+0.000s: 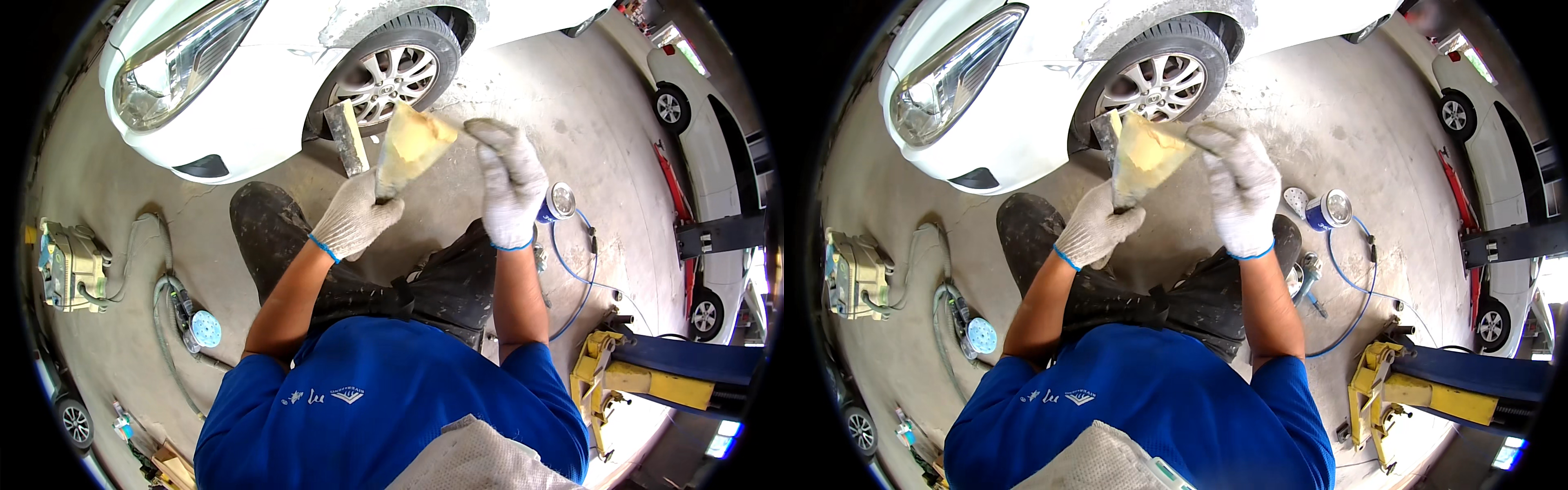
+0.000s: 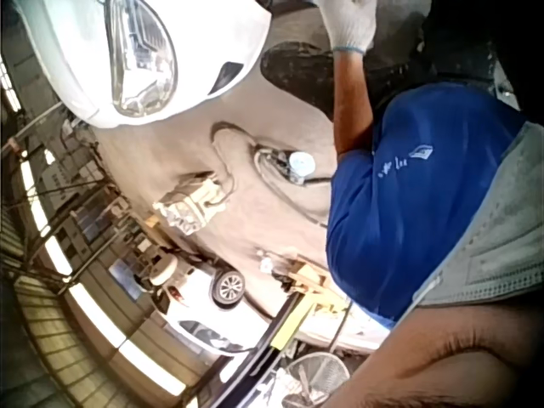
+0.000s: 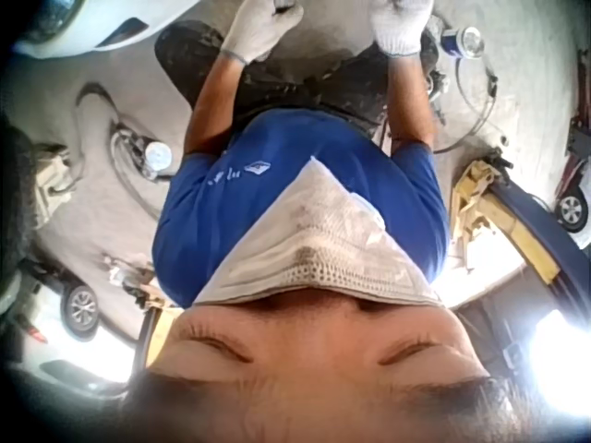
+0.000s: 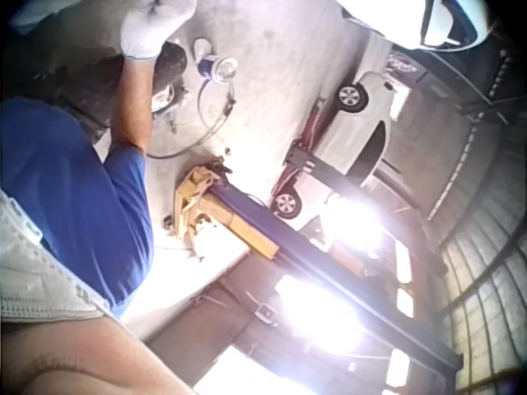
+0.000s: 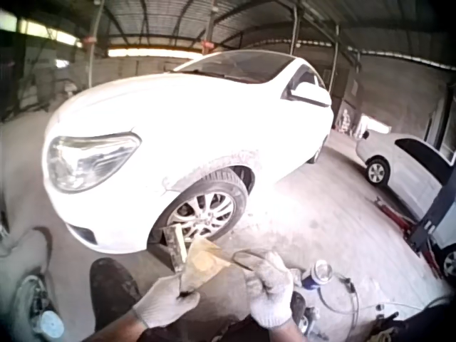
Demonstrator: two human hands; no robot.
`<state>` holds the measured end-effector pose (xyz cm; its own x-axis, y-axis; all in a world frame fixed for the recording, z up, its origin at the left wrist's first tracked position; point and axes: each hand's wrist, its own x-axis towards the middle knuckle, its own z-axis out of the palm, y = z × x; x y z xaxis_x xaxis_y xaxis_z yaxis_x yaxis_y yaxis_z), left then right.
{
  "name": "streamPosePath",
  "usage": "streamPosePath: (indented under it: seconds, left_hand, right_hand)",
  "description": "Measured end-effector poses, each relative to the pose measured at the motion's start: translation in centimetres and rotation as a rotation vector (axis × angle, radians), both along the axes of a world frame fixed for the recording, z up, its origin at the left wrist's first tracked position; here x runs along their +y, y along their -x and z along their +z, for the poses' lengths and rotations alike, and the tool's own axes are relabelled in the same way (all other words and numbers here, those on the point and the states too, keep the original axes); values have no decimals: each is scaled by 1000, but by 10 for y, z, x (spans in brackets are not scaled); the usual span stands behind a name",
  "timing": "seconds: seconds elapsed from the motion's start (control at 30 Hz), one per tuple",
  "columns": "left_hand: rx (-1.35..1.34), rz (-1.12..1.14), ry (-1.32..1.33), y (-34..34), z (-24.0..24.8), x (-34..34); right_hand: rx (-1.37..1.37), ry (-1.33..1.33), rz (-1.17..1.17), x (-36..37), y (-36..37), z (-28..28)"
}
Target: The person mixes a yellow paste on a metal spatula, then applies it to the front fender of a white car using a spreader. They smooth the filler over the surface near the wheel arch and continue spreading it evenly.
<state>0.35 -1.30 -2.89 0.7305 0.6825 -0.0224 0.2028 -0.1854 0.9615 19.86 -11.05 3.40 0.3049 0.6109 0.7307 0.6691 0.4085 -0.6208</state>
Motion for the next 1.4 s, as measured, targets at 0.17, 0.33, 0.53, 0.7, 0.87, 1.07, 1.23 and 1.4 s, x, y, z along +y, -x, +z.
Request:
streamPosePath:
  seconds: [0.17, 0.33, 0.53, 0.7, 0.87, 1.07, 1.23, 1.4]
  left_hand:
    - [-42, -66, 215, 5, 18, -2]
    - [-82, -36, 178, 9, 21, 0]
    - [60, 72, -298, -7, 9, 5]
    - [67, 74, -227, -1, 8, 11]
    - [59, 66, -250, -11, 18, 3]
    - [63, 28, -17, -6, 15, 4]
    - [2, -65, 176, -6, 21, -1]
    - [7, -25, 126, 2, 14, 3]
  right_hand:
    - [-90, 263, -61, 8, -12, -12]
    - [-271, 277, -256, 8, -22, -20]
    - [-355, 109, -118, 1, 29, -18]
    - [-101, 215, -149, -8, 23, -13]
    - [-226, 133, -145, 9, 22, -19]
    - [-189, 40, -81, 1, -1, 0]
    - [106, 160, 85, 17, -13, -15]
    - [-261, 232, -213, 14, -28, -30]
